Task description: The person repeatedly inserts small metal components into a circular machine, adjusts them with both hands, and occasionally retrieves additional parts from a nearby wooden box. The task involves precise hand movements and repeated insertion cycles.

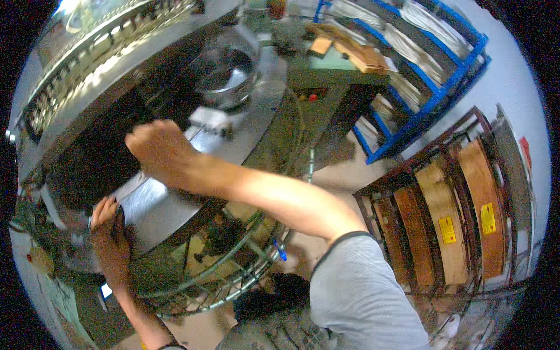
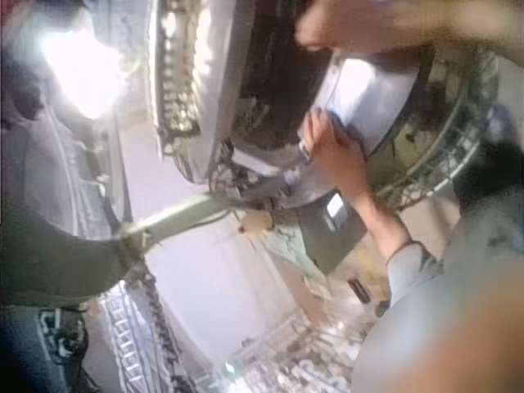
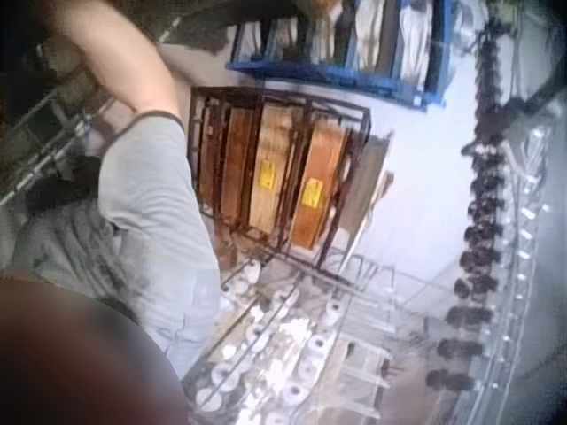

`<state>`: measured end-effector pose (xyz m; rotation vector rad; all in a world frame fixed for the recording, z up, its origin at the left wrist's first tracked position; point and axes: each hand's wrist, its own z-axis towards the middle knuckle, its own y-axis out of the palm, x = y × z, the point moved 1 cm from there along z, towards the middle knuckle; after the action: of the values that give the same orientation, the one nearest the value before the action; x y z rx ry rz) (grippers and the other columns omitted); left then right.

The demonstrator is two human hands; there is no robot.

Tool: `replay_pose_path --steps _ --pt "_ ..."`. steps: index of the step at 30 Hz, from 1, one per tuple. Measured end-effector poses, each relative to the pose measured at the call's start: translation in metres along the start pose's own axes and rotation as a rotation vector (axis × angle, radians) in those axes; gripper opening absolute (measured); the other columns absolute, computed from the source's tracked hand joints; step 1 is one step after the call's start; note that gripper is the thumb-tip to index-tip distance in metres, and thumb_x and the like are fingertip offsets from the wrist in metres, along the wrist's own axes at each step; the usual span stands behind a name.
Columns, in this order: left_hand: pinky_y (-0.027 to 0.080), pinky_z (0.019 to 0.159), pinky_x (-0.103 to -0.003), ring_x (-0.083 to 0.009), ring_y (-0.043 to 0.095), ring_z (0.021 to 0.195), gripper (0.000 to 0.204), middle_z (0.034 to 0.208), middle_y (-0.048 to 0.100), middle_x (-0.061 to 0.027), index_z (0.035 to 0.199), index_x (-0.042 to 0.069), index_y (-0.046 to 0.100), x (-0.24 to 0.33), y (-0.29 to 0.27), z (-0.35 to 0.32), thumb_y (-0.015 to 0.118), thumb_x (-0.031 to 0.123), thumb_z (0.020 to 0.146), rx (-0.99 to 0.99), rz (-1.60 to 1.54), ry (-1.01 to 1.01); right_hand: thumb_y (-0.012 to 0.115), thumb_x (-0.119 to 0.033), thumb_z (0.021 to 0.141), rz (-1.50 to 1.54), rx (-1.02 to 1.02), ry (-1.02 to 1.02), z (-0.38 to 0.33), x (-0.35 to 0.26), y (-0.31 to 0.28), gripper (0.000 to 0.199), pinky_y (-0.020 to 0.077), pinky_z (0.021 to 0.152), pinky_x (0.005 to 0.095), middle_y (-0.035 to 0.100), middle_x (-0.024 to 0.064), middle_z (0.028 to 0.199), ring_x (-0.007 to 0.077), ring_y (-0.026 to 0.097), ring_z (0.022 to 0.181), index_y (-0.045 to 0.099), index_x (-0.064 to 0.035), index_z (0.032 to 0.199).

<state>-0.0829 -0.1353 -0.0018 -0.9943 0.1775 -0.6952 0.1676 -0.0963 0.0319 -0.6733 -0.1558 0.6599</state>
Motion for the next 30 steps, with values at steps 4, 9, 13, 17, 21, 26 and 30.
replay_pose_path --steps 4,9,13,17,21,26,30 --pt "0.040 0.105 -0.044 -0.0342 0.052 0.124 0.026 0.128 0.060 -0.0150 0.118 0.004 0.061 -0.002 0.000 0.001 0.056 0.005 0.092 0.000 0.011 -0.042 0.061 0.001 0.074 0.034 -0.092 0.267 -0.089 0.044 -0.113 0.019 0.0537 0.065 0.0409 0.065 0.0163 0.082 0.0328 0.066 0.076 0.066 0.0008 0.093" --pt "0.045 0.100 -0.043 -0.0319 0.059 0.115 0.026 0.122 0.063 -0.0168 0.113 -0.002 0.062 0.049 -0.001 0.044 0.059 -0.001 0.087 0.132 -0.042 -0.020 0.067 -0.012 0.087 0.012 0.000 0.847 -0.169 0.192 -0.233 0.016 0.0522 0.060 0.0276 0.071 0.0084 0.081 0.0126 0.065 0.064 0.071 0.0017 0.095" --pt "0.050 0.092 -0.038 -0.0285 0.066 0.105 0.028 0.114 0.068 -0.0162 0.109 -0.003 0.066 0.182 0.031 0.111 0.064 -0.005 0.080 0.263 -0.301 -0.003 0.068 -0.020 0.086 -0.188 -0.061 0.956 -0.178 0.381 -0.322 0.027 0.0542 0.064 0.0321 0.073 0.0116 0.086 0.0140 0.068 0.062 0.071 -0.0005 0.105" --pt "0.051 0.089 -0.035 -0.0280 0.068 0.102 0.033 0.110 0.070 -0.0167 0.109 -0.002 0.067 0.331 0.111 0.205 0.069 -0.005 0.076 0.089 -0.524 0.139 0.067 -0.019 0.087 -0.342 -0.119 0.540 -0.170 0.543 -0.334 0.032 0.0510 0.089 0.0411 0.071 0.0136 0.106 0.0308 0.066 0.098 0.068 -0.0065 0.116" --pt "0.051 0.090 -0.035 -0.0288 0.067 0.103 0.035 0.108 0.070 -0.0168 0.109 0.000 0.068 0.429 0.227 0.328 0.072 -0.002 0.074 -0.012 -0.621 0.197 0.068 -0.022 0.087 -0.196 -0.435 0.407 -0.162 0.637 -0.321 0.030 0.0484 0.093 0.0406 0.068 0.0153 0.109 0.0326 0.063 0.105 0.069 -0.0088 0.113" --pt "0.050 0.079 -0.044 -0.0385 0.065 0.088 0.035 0.095 0.067 -0.0215 0.106 -0.002 0.064 0.483 0.346 0.456 0.076 0.012 0.076 0.024 -0.410 0.255 0.071 -0.025 0.081 -0.083 -0.533 0.343 -0.164 0.673 -0.322 0.027 0.0515 0.081 0.0423 0.070 0.0177 0.098 0.0337 0.067 0.092 0.072 -0.0052 0.099" --pt "0.052 0.080 -0.041 -0.0347 0.068 0.090 0.039 0.097 0.069 -0.0212 0.111 -0.001 0.064 0.497 0.392 0.484 0.076 0.012 0.077 -0.036 -0.510 0.067 0.071 -0.026 0.079 -0.007 -0.556 0.335 -0.161 0.685 -0.325 0.027 0.0515 0.073 0.0411 0.070 0.0181 0.086 0.0322 0.068 0.081 0.071 -0.0022 0.092"
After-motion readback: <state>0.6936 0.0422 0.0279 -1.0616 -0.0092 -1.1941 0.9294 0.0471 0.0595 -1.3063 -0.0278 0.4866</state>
